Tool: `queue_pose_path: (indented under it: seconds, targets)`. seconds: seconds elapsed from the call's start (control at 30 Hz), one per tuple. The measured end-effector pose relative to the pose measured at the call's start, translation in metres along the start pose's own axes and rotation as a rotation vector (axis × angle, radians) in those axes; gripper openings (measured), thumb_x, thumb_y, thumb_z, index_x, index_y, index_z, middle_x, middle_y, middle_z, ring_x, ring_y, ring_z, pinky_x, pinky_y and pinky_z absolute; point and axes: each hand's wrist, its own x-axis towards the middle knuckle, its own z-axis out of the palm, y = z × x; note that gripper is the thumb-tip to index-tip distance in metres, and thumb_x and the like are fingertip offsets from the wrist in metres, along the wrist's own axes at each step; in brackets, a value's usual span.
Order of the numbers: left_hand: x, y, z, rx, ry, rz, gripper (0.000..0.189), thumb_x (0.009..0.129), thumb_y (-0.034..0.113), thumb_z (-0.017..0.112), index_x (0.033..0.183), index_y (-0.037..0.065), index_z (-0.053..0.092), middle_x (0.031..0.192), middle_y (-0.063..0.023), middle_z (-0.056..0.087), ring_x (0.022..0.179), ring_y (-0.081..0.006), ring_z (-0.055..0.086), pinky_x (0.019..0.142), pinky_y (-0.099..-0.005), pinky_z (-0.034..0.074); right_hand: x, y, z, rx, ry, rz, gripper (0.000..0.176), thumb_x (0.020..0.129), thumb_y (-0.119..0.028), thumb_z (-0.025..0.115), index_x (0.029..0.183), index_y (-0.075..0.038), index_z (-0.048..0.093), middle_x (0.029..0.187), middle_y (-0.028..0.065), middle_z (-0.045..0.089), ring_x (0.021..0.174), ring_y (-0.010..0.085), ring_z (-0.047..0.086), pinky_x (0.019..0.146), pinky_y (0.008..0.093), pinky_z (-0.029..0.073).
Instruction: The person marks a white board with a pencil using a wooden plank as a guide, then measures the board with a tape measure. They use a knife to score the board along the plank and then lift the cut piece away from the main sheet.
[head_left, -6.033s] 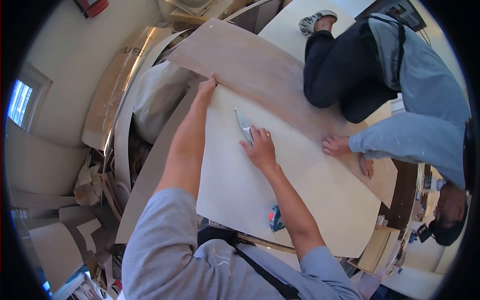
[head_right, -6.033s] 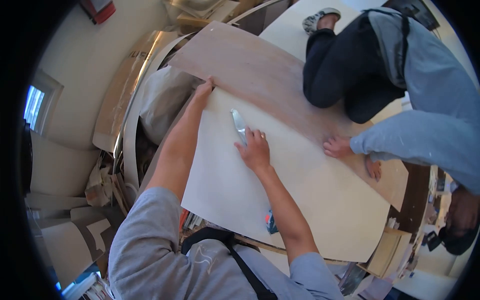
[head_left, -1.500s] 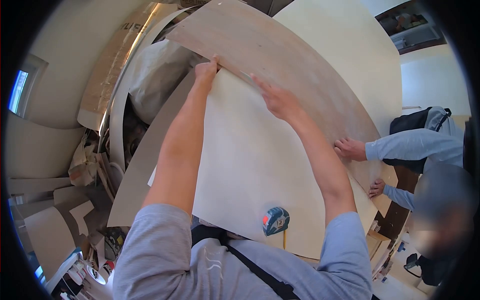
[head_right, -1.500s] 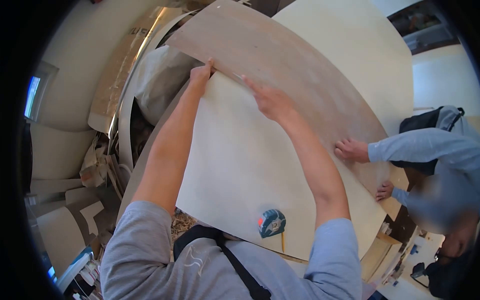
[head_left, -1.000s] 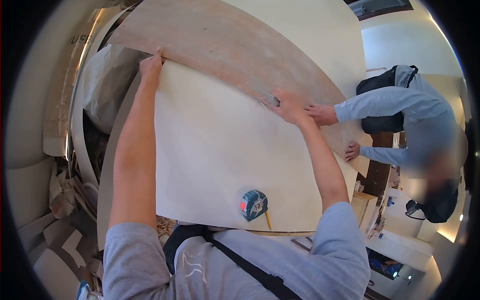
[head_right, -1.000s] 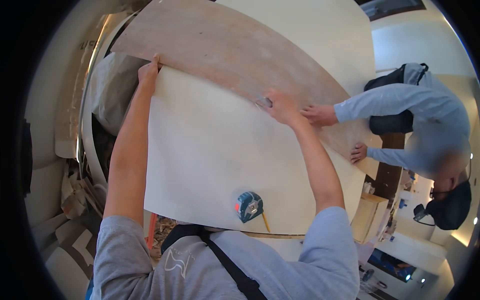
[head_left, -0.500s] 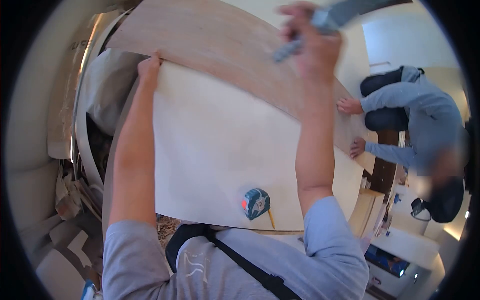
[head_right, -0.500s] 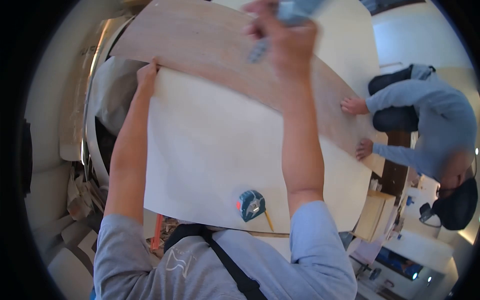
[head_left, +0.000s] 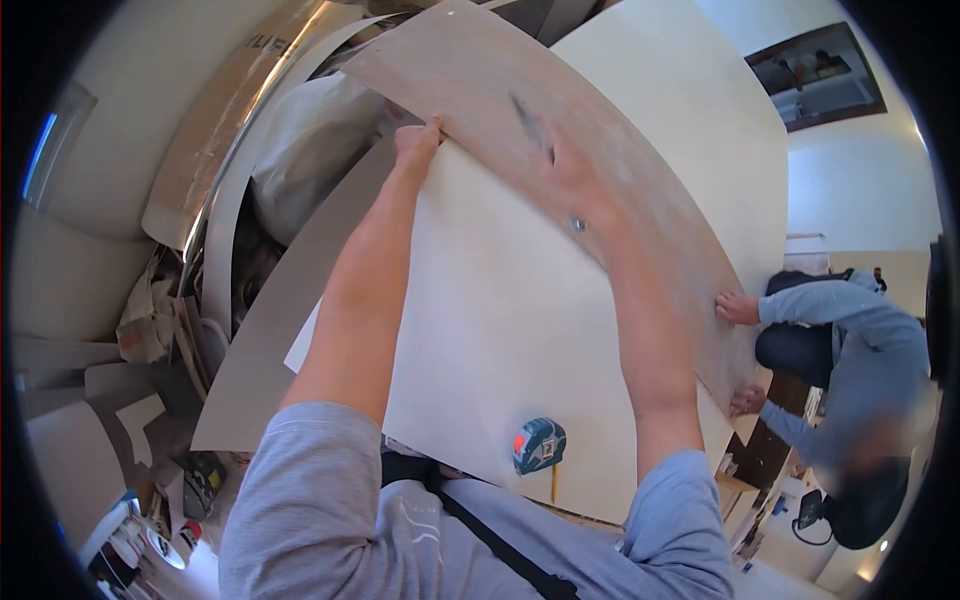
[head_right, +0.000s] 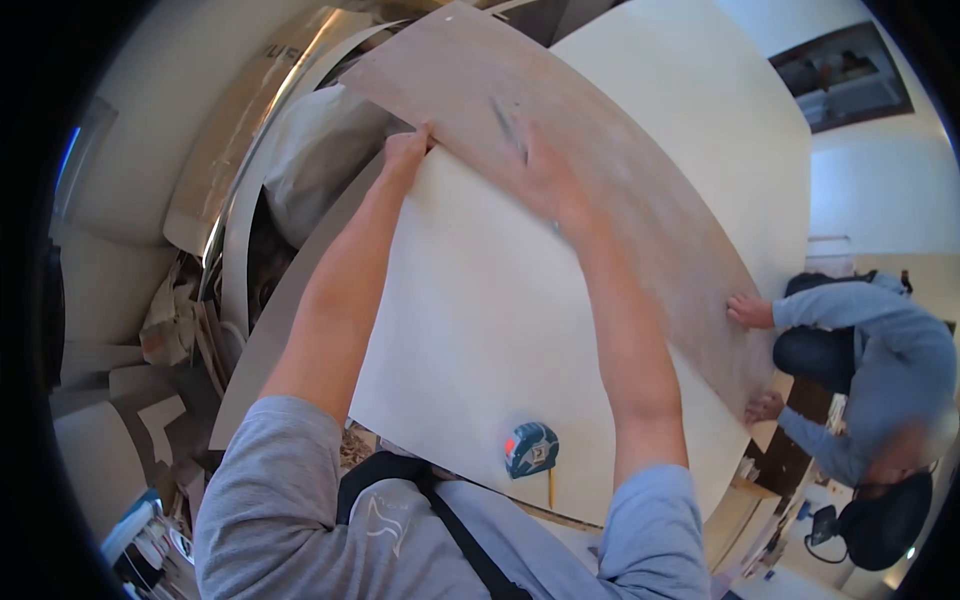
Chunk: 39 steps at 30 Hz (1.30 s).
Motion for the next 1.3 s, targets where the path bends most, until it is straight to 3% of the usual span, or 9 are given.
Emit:
queue_pose_path:
  seconds: [0.27,0.47,0.67,0.87,1.17,1.27,1.3]
  targets:
    - [-0.003,0.006,-0.001,-0.016,0.027,-0.065,0.05,0.087,0.047,0.065,0.074,-0.001,0.073,0.077,-0.011,0.07,0.071,-0.021,0.062,0.07,-0.0354,0.048,-0.011,0.007,0.052,-0.323,-0.158,-0.181,0.051,0.1,-0.021,0.045,0.149,-0.026,0.033,0.097,0.0234,0.067,0.089,0.0398,0.065,0.079,0.0494,0.051]
    - [0.004,-0.001,0.002,0.02,0.075,-0.065,0.049,0.086,0.047,0.067,0.077,-0.001,0.073,0.078,-0.0121,0.07,0.071,-0.021,0.062,0.07,-0.0355,0.047,0.023,0.006,0.07,-0.582,-0.119,-0.208,0.051,0.1,-0.018,0.042,0.149,-0.029,0.034,0.093,0.0183,0.067,0.079,0.0361,0.066,0.069,0.0471,0.053]
    - [-0.007,0.012,-0.002,0.077,0.079,-0.105,0.051,0.085,0.048,0.068,0.076,-0.002,0.072,0.077,-0.0125,0.069,0.071,-0.0221,0.061,0.07,-0.0367,0.047,0.028,0.018,0.075,-0.395,-0.036,-0.321,0.052,0.097,-0.017,0.043,0.147,-0.032,0.038,0.093,0.0195,0.067,0.082,0.037,0.067,0.071,0.0468,0.053]
    - [0.003,0.0,0.003,0.023,0.08,-0.1,0.051,0.085,0.047,0.069,0.078,-0.003,0.072,0.08,-0.0137,0.069,0.072,-0.0227,0.062,0.069,-0.0376,0.047,0.025,0.009,0.068,-0.536,-0.17,-0.221,0.055,0.096,-0.014,0.043,0.146,-0.037,0.038,0.095,0.0203,0.067,0.082,0.038,0.067,0.072,0.0468,0.054]
    - [0.015,-0.01,0.008,0.005,0.092,-0.097,0.051,0.085,0.046,0.069,0.08,-0.005,0.072,0.081,-0.0142,0.069,0.072,-0.0216,0.062,0.068,-0.0376,0.048,0.023,0.008,0.074,-0.605,-0.128,-0.247,0.063,0.093,-0.008,0.042,0.148,-0.037,0.033,0.095,0.0201,0.067,0.08,0.0374,0.068,0.07,0.0464,0.055]
    - [0.02,-0.017,0.011,-0.019,0.134,-0.052,0.051,0.085,0.046,0.069,0.08,-0.005,0.072,0.08,-0.0138,0.069,0.07,-0.0218,0.061,0.068,-0.0375,0.047,0.024,0.014,0.08,-0.583,0.003,-0.35,0.054,0.098,-0.019,0.048,0.147,-0.036,0.036,0.074,0.0139,0.062,0.062,0.033,0.063,0.058,0.0447,0.051]
    - [0.018,-0.015,0.009,-0.013,0.1,-0.077,0.052,0.084,0.047,0.069,0.086,-0.006,0.071,0.09,-0.0175,0.069,0.083,-0.0266,0.062,0.075,-0.0389,0.048,0.025,0.014,0.08,-0.602,-0.026,-0.338,0.054,0.098,-0.019,0.048,0.148,-0.036,0.036,0.074,0.0139,0.062,0.062,0.0333,0.062,0.059,0.0448,0.051]
